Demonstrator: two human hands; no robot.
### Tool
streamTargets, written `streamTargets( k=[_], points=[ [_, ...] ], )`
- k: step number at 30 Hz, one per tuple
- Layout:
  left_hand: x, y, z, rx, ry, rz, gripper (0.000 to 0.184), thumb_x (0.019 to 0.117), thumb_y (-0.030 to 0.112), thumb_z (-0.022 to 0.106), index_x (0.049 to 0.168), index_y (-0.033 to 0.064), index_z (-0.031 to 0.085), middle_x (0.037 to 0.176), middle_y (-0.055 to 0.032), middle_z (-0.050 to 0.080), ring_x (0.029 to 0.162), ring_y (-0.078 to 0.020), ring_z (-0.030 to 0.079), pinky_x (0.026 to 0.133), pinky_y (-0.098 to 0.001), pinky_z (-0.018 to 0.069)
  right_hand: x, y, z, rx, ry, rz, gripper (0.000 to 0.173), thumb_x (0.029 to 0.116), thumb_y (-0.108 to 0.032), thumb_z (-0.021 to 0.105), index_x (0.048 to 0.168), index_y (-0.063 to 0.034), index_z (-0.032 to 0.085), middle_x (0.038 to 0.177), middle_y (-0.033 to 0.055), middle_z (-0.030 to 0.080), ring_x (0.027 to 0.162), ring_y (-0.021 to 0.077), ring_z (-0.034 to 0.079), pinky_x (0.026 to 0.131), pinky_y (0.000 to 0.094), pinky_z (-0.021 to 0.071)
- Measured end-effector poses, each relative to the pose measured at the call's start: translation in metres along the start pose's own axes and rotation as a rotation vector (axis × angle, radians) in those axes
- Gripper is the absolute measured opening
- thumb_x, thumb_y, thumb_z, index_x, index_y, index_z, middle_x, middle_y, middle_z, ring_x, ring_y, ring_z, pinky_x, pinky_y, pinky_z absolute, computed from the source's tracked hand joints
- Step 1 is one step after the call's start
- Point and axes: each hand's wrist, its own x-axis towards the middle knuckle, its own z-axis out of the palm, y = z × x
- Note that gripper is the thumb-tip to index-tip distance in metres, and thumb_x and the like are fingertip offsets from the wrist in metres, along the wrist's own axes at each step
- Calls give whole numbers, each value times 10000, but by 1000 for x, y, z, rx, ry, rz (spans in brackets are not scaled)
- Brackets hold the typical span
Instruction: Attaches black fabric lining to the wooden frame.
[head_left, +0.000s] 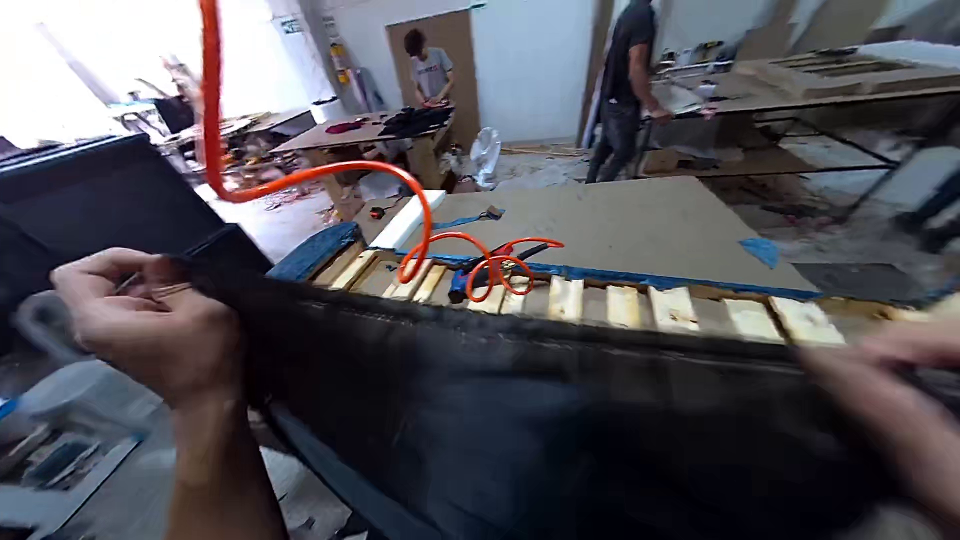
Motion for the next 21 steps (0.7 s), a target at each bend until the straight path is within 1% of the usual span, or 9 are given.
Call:
streamTargets(
  k=[2, 3, 5, 7, 10, 12, 14, 17, 21],
  points=[
    [-35, 40, -2, 137, -255, 161, 484, 1084, 386, 462, 1281, -41, 580, 1236, -284, 632, 1155, -459, 622, 965, -650, 491, -14, 20, 25, -171, 127, 31, 242, 944, -425, 673, 841, -206, 673, 746, -121, 625, 657, -28, 584, 566, 215, 510],
    [-57, 69, -6, 73, -343, 282, 492, 1070, 378, 489, 1280, -52, 604, 1322, -290, 600, 1258, -476, 566, 1042, -649, 456, -17, 22, 32, -198, 182, 47, 237, 950, -439, 662, 849, -224, 665, 737, -133, 607, 638, -37, 566, 546, 200, 493],
    [-108, 133, -10, -204, -514, 473, 605, 1013, 468, 566, 1355, -31, 598, 1460, -243, 547, 1366, -401, 522, 1101, -575, 455, -21, 16, 33, -211, 223, 59, 248, 947, -438, 678, 848, -210, 672, 718, -122, 609, 607, -28, 560, 514, 199, 486],
    [-152, 193, 0, -531, -767, 549, 743, 955, 646, 585, 1428, 73, 573, 1523, -107, 525, 1399, -239, 513, 1112, -483, 485, -27, 6, 35, -193, 174, 40, 266, 954, -409, 697, 851, -164, 679, 722, -78, 626, 607, 17, 579, 518, 237, 501],
    [-177, 260, 24, -861, -1067, 645, 625, 960, 531, 659, 1403, 97, 585, 1370, -41, 625, 1230, -142, 616, 1024, -402, 549, -34, -14, 30, -168, 120, 45, 287, 946, -433, 719, 883, -157, 671, 717, -57, 617, 597, 46, 576, 507, 250, 493],
    [-183, 280, 21, -1029, -1144, 594, 288, 951, 315, 727, 1168, 132, 681, 1020, 33, 726, 894, -74, 699, 779, -301, 622, -41, -24, 18, -160, 125, 84, 307, 925, -471, 736, 933, -174, 656, 710, -70, 609, 578, 44, 569, 482, 244, 481],
    [-189, 287, 6, -1119, -1222, 529, 121, 976, 283, 696, 1003, 165, 688, 840, 60, 704, 722, -72, 680, 637, -273, 609, -47, -34, -1, -116, 111, 112, 323, 902, -477, 755, 985, -184, 650, 722, -82, 618, 574, 39, 578, 472, 243, 497],
    [-191, 294, -9, -1198, -1155, 550, 189, 1009, 367, 649, 994, 190, 712, 817, 73, 689, 668, -54, 647, 583, -231, 573, -50, -47, -22, -43, 126, 79, 343, 887, -469, 779, 1020, -186, 638, 706, -85, 602, 548, 29, 562, 448, 218, 480],
    [-206, 317, 20, -1189, -1003, 583, 113, 1006, 219, 648, 1045, 149, 729, 874, 51, 716, 709, -55, 668, 616, -242, 590, -49, -9, -22, 20, 236, 96, 357, 898, -461, 774, 1003, -143, 648, 732, -25, 629, 593, 89, 598, 506, 288, 508]
  ],
)
